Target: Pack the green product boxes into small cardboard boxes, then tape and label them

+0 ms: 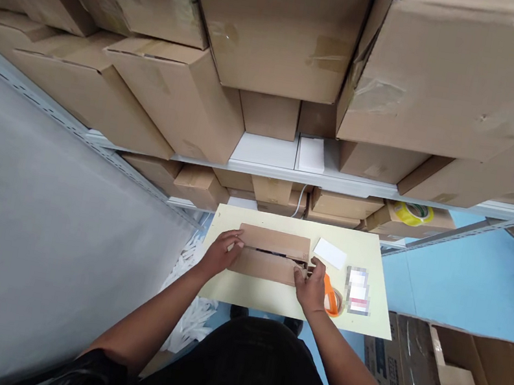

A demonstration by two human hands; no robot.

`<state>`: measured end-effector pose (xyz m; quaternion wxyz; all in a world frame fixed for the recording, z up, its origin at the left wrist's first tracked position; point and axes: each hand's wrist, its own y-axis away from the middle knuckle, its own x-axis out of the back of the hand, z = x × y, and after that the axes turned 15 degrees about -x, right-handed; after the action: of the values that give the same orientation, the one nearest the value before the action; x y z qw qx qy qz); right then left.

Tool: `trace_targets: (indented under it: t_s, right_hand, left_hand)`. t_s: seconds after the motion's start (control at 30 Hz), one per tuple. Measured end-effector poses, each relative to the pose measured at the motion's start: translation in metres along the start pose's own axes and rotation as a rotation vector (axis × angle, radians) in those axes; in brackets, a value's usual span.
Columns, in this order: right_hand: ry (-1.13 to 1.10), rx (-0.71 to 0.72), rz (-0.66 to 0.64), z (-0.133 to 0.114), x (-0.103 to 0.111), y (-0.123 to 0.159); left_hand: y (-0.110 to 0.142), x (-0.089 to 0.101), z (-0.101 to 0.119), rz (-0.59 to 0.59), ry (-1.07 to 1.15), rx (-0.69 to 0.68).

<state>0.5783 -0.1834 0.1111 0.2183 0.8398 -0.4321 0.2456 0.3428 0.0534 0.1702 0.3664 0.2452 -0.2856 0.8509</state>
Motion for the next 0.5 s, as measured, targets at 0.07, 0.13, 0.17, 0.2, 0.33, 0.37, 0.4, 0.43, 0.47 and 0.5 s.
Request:
trace_targets:
  t_s: [0.07, 0.13, 0.17, 0.2, 0.33, 0.37, 0.4, 0.43, 0.47, 0.5]
  right_hand:
    - [0.062, 0.077, 0.001, -0.003, 0.004, 0.000]
    - [0.144, 0.196, -0.007, -0.007, 0.007, -0.001]
    - [0.179, 0.246, -0.010, -0.009, 0.008, -0.002]
    - [0.205, 0.280, -0.009, -0.012, 0.008, -0.003]
    - [0.222, 0.287, -0.009, -0.021, 0.008, -0.007]
    - [0.211, 0.269, -0.016, -0.021, 0.011, -0.008]
    - [0.196, 0.240, -0.017, -0.019, 0.016, -0.008]
    - [0.181, 0.201, -0.007, -0.014, 0.022, -0.008]
    - [0.177, 0.158, 0.012, -0.006, 0.031, -0.007]
    - [0.189, 0.112, 0.035, 0.004, 0.040, -0.006]
  left_hand:
    - [0.006, -0.008, 0.001, -0.008, -0.084, -0.031]
    - [0.009, -0.016, 0.004, -0.011, -0.174, -0.066]
    - [0.009, -0.019, 0.006, -0.015, -0.225, -0.081]
    - [0.009, -0.022, 0.008, -0.027, -0.275, -0.098]
    - [0.004, -0.034, 0.016, -0.111, -0.357, -0.168]
    - [0.004, -0.037, 0.017, -0.123, -0.350, -0.177]
    - [0.004, -0.040, 0.017, -0.129, -0.342, -0.179]
    - [0.004, -0.042, 0.016, -0.129, -0.335, -0.178]
    - [0.004, -0.043, 0.015, -0.125, -0.330, -0.176]
    - [0.005, -0.044, 0.014, -0.120, -0.324, -0.176]
